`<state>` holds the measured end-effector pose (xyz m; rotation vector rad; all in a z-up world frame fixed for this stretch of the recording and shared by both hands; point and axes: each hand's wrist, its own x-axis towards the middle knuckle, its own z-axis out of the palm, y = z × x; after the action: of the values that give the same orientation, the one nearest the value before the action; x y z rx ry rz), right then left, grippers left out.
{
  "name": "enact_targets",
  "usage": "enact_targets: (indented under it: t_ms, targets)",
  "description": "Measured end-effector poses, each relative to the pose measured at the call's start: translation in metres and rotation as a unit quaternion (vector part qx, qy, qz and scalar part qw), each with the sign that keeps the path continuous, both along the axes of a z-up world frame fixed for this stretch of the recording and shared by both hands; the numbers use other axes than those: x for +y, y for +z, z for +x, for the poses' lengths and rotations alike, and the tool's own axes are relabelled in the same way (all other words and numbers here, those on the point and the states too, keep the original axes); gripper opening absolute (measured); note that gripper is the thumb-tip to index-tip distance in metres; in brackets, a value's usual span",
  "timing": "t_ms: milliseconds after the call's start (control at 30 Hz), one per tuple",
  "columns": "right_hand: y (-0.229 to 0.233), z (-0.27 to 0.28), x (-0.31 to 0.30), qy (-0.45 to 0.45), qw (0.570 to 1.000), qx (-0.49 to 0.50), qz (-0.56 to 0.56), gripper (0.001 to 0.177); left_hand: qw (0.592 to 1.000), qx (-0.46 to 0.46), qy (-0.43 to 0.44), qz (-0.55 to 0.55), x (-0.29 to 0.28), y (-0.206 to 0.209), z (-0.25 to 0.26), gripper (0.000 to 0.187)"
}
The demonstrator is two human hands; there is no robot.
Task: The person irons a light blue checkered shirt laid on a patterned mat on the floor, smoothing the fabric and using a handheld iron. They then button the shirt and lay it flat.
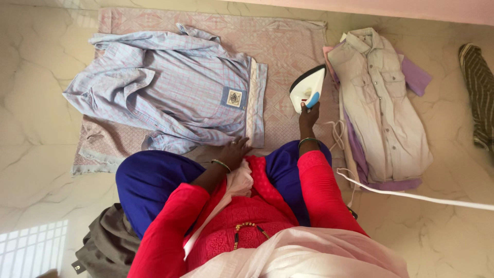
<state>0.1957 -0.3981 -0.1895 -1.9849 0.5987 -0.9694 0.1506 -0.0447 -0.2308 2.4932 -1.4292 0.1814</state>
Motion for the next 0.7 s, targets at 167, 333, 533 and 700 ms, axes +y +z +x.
enact_targets:
  t_ms: [167, 333, 533, 700]
  targets:
    - [0.003, 0.007, 0.016, 0.054, 0.998, -0.007, 0.022, 0.033, 0.964, 0.224, -0.088, 0.11, 0.031, -0.004, -0.051, 0.057]
    - [0.01, 0.023, 0.055, 0.118, 0.99, 0.044, 0.059, 0.029, 0.939, 0.295, -0.086, 0.154, 0.03, -0.011, -0.049, 0.063]
    - [0.008, 0.026, 0.133, 0.147, 0.986, 0.071, -0.043, 0.056, 0.938, 0.299, -0.066, 0.161, 0.02, -0.024, -0.032, 0.071]
    - [-0.004, 0.023, 0.161, 0.157, 0.95, 0.258, -0.076, 0.073, 0.941, 0.299, -0.078, 0.137, 0.033, -0.025, -0.02, 0.077]
